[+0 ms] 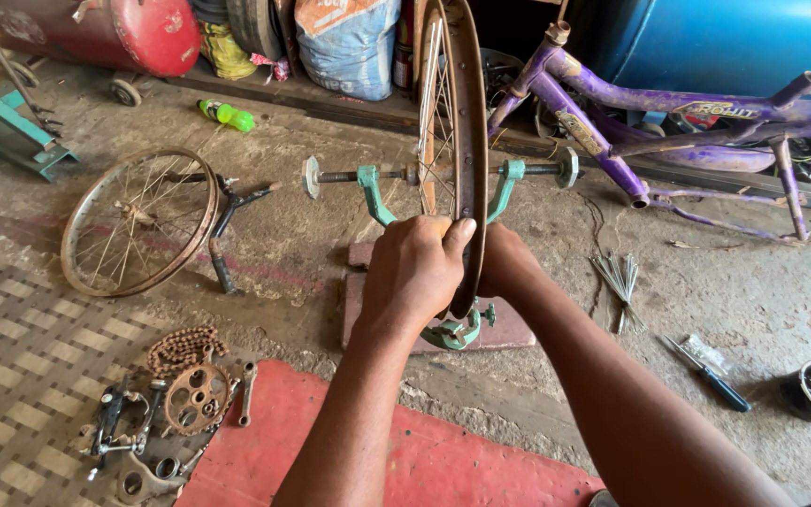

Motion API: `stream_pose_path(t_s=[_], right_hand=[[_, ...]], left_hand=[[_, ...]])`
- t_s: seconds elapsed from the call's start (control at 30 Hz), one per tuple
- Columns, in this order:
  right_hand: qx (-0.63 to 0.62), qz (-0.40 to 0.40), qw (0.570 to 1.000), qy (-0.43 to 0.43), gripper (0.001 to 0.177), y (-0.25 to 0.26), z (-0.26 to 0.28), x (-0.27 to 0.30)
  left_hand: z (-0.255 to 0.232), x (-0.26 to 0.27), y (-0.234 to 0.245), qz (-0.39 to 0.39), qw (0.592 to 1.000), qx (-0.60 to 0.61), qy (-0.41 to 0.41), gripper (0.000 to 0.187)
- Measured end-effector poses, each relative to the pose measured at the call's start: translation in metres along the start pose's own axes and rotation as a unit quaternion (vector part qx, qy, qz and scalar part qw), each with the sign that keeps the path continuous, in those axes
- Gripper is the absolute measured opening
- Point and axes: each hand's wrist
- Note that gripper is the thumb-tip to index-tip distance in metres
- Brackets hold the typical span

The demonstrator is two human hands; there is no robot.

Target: The person rotates a bicycle wheel mounted on a truing stand and adjusts the spokes by hand. Later, the person uses a pair of pliers to tighten or adjust the spokes on the wheel.

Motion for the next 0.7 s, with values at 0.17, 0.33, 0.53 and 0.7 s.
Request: stream_pose_path(t_s=[0.17,0.33,0.53,0.7], right_hand=[[-0.18,0.019,0.983,0.034,0.014,-0.009,-0.022,0.0],[-0.357,0.153,0.92,-0.057,0.02,-0.011,-0.043,0.003],[-0.328,0.117,0.934,-0.08,0.019,0.003,-0.032,0.009],[-0.423,0.094,0.891,-0.136,0.017,-0.008,-0.036,0.009]], left_hand=[[-0.001,-0.002,0.002,0.014,1.0,-0.011,0.009,0.042],[-0.007,-0.001,0.005,0.019,0.999,-0.007,0.043,0.042],[-0.015,0.003,0.016,0.018,0.999,-0.013,0.042,0.046],[-0.012,0.004,0.013,-0.035,0.998,0.048,0.011,0.043]])
Point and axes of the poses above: each hand's wrist, its own x-axis away from the middle knuckle, its own y-axis out of the back of the hand, z = x × y, and after that the axes turned 12 degrees about -z, right-handed
